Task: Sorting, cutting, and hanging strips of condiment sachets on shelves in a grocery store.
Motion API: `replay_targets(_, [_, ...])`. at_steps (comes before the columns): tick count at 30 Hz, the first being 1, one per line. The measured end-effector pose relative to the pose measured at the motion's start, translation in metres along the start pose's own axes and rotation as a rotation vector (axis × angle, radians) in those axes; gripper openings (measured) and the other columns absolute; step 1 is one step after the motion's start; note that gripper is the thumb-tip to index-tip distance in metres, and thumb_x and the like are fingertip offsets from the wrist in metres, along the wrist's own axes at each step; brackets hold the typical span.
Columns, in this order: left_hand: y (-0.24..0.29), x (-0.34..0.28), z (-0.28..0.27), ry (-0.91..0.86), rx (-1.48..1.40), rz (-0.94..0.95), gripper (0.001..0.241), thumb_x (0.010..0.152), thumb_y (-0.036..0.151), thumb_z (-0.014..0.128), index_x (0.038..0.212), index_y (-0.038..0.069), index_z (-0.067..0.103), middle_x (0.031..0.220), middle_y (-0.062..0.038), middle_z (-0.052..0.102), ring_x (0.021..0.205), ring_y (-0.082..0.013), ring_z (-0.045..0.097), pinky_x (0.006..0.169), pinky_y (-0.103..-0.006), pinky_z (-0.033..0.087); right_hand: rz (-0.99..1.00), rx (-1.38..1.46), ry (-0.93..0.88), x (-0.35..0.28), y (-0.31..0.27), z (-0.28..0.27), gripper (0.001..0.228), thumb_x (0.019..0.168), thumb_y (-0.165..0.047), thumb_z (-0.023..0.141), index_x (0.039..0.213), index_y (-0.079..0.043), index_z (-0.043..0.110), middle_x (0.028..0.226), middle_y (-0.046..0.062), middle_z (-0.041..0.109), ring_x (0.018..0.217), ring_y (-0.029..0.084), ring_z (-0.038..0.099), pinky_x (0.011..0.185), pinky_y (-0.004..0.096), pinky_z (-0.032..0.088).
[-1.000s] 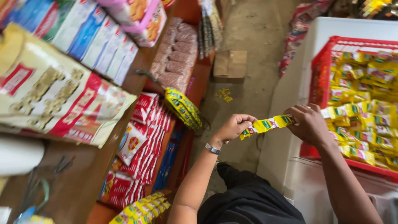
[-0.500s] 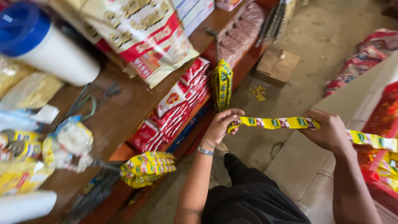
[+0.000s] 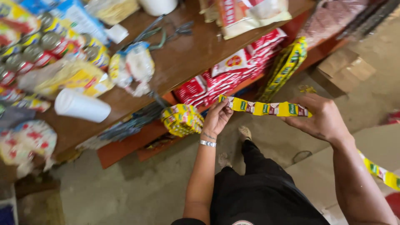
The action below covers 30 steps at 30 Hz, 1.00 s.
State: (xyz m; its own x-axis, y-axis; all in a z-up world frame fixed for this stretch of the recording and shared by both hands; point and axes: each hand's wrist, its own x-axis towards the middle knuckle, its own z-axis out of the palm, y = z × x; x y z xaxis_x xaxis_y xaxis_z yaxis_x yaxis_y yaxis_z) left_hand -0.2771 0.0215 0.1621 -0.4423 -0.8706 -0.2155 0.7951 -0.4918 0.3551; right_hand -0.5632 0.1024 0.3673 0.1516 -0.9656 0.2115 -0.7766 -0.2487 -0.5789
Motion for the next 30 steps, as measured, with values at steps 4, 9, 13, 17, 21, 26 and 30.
replay_targets(4, [0.025,-0.022,-0.042,0.183,-0.190,0.130,0.008,0.095,0.002,0.071,0.101,0.001,0.067,0.097,-0.006,0.069,0.086,-0.0143,0.063,0.076,-0.0285,0.053,-0.152,0.022,-0.035,0.026,-0.022,0.047,0.040,0.074,-0.026,0.086,0.106,-0.006,0.073,0.090,0.012,0.070,0.081,0.030,0.068,0.072,0.041,0.054])
replay_targets(9, [0.043,-0.033,-0.108,0.259,-0.325,0.289,0.007,0.093,-0.003,0.071,0.095,0.001,0.066,0.096,-0.008,0.069,0.089,-0.0182,0.064,0.083,-0.0322,0.056,-0.259,-0.032,-0.040,0.054,-0.051,0.098,0.042,0.075,-0.029,0.087,0.105,-0.004,0.073,0.094,0.014,0.071,0.085,0.034,0.069,0.074,0.043,0.055])
replay_targets(13, [0.059,-0.033,-0.142,0.301,-0.349,0.411,0.012,0.093,0.001,0.070,0.104,0.005,0.066,0.098,-0.006,0.068,0.090,-0.0171,0.064,0.085,-0.0316,0.056,-0.266,0.020,-0.057,0.071,-0.052,0.146,0.042,0.077,-0.029,0.086,0.107,-0.004,0.074,0.094,0.015,0.071,0.086,0.034,0.070,0.075,0.043,0.055])
replay_targets(17, [0.065,-0.032,-0.151,0.408,-0.333,0.472,0.022,0.092,0.007,0.071,0.111,0.019,0.069,0.100,0.005,0.068,0.086,-0.0105,0.060,0.076,-0.0276,0.051,-0.295,0.097,-0.050,0.085,-0.055,0.190,0.043,0.079,-0.031,0.087,0.108,-0.002,0.073,0.097,0.017,0.072,0.087,0.034,0.071,0.077,0.042,0.056])
replay_targets(21, [0.068,-0.040,-0.128,0.486,-0.331,0.504,0.020,0.092,0.011,0.070,0.109,0.022,0.068,0.106,0.009,0.071,0.084,-0.0074,0.057,0.073,-0.0255,0.049,-0.332,0.171,-0.033,0.101,-0.069,0.214,0.044,0.081,-0.029,0.087,0.110,0.000,0.073,0.101,0.019,0.072,0.090,0.034,0.071,0.079,0.041,0.056])
replay_targets(26, [0.063,-0.051,-0.147,0.577,-0.246,0.667,0.017,0.093,0.010,0.072,0.106,0.020,0.066,0.101,0.007,0.067,0.086,-0.0070,0.058,0.074,-0.0269,0.048,-0.332,0.297,-0.108,0.117,-0.070,0.229,0.052,0.082,-0.030,0.088,0.118,0.003,0.070,0.107,0.021,0.073,0.095,0.029,0.073,0.085,0.039,0.056])
replay_targets(30, [0.087,-0.062,-0.169,0.628,-0.079,0.813,0.015,0.096,0.009,0.074,0.108,0.016,0.067,0.098,0.004,0.065,0.086,-0.0081,0.059,0.076,-0.0265,0.048,-0.328,0.332,-0.215,0.137,-0.072,0.229,0.053,0.084,-0.030,0.086,0.122,0.002,0.068,0.108,0.017,0.074,0.096,0.023,0.072,0.086,0.037,0.056])
